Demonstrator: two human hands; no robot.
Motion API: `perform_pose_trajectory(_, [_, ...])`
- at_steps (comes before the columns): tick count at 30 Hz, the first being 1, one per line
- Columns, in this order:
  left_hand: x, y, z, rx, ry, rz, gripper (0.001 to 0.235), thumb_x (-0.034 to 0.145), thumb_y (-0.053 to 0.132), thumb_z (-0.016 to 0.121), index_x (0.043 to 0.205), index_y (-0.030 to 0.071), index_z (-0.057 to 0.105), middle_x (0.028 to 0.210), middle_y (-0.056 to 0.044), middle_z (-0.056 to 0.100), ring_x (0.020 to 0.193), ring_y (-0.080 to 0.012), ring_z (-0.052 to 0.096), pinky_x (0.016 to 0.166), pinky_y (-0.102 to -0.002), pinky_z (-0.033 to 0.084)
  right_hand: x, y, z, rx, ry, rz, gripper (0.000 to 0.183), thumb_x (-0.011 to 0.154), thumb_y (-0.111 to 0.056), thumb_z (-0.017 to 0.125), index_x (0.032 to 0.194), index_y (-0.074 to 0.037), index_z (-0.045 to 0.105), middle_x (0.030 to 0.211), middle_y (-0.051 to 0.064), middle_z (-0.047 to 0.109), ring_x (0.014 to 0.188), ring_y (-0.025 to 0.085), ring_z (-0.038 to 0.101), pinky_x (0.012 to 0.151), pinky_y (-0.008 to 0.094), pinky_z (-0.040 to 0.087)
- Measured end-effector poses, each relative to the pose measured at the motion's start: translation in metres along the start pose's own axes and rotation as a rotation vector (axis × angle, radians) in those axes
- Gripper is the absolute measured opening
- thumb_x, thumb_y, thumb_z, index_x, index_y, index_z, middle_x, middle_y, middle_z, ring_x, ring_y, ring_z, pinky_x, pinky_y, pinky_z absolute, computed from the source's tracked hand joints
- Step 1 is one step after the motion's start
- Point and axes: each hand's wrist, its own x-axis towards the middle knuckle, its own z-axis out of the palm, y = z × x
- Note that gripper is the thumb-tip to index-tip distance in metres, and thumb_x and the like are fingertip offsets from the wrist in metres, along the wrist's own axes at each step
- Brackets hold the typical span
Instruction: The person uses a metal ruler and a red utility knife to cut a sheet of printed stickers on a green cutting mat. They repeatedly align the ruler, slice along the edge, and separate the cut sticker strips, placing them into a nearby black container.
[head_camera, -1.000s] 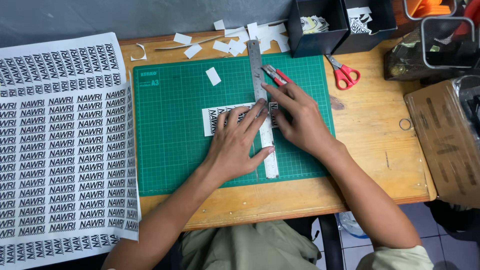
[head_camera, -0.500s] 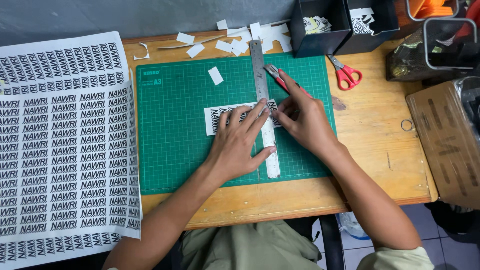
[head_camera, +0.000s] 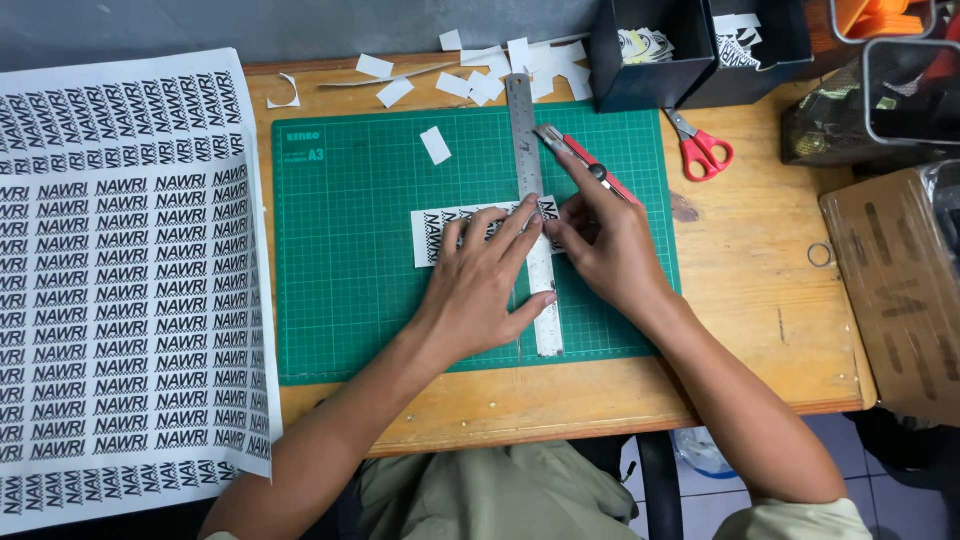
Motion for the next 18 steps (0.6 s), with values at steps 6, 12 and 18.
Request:
perform_pose_trajectory(6, [0.000, 0.000, -0.003, -0.015, -0.002, 0.002, 0.084, 0.099, 0.056, 0.075, 0.160, 0.000, 0.061, 0.177, -0.017, 0.050, 0.140, -0.0368, 0.051, 0.110, -0.057, 0.041, -0.001, -0.005, -0.014, -0.045, -0.092, 0.060, 0.088, 0.098, 0.004, 0.081, 0.178, -0.011, 0.047, 0.095, 0.019, 0.080, 0.083, 0.032, 0.079, 0.070, 0.044, 0.068])
perform_pose_trajectory(12, [0.001, 0.001, -0.004, 0.004, -0.008, 0.000, 0.083, 0.099, 0.056, 0.075, 0.159, 0.000, 0.062, 0.176, -0.017, 0.051, 0.140, -0.0369, 0.052, 0.110, -0.058, 0.041, -0.002, -0.009, -0.019, -0.079, -0.151, 0.059, 0.097, 0.094, 0.005, 0.083, 0.180, -0.012, 0.043, 0.095, 0.021, 0.080, 0.086, 0.035, 0.080, 0.073, 0.047, 0.068])
perform_pose_trajectory(18, [0.002, 0.003, -0.006, 0.045, -0.025, 0.014, 0.082, 0.101, 0.056, 0.073, 0.159, 0.000, 0.062, 0.175, -0.018, 0.051, 0.139, -0.0373, 0.052, 0.109, -0.058, 0.043, -0.001, 0.002, -0.017, -0.014, -0.175, 0.072, 0.093, 0.094, 0.007, 0.081, 0.179, -0.010, 0.044, 0.096, 0.022, 0.080, 0.084, 0.034, 0.079, 0.074, 0.046, 0.067])
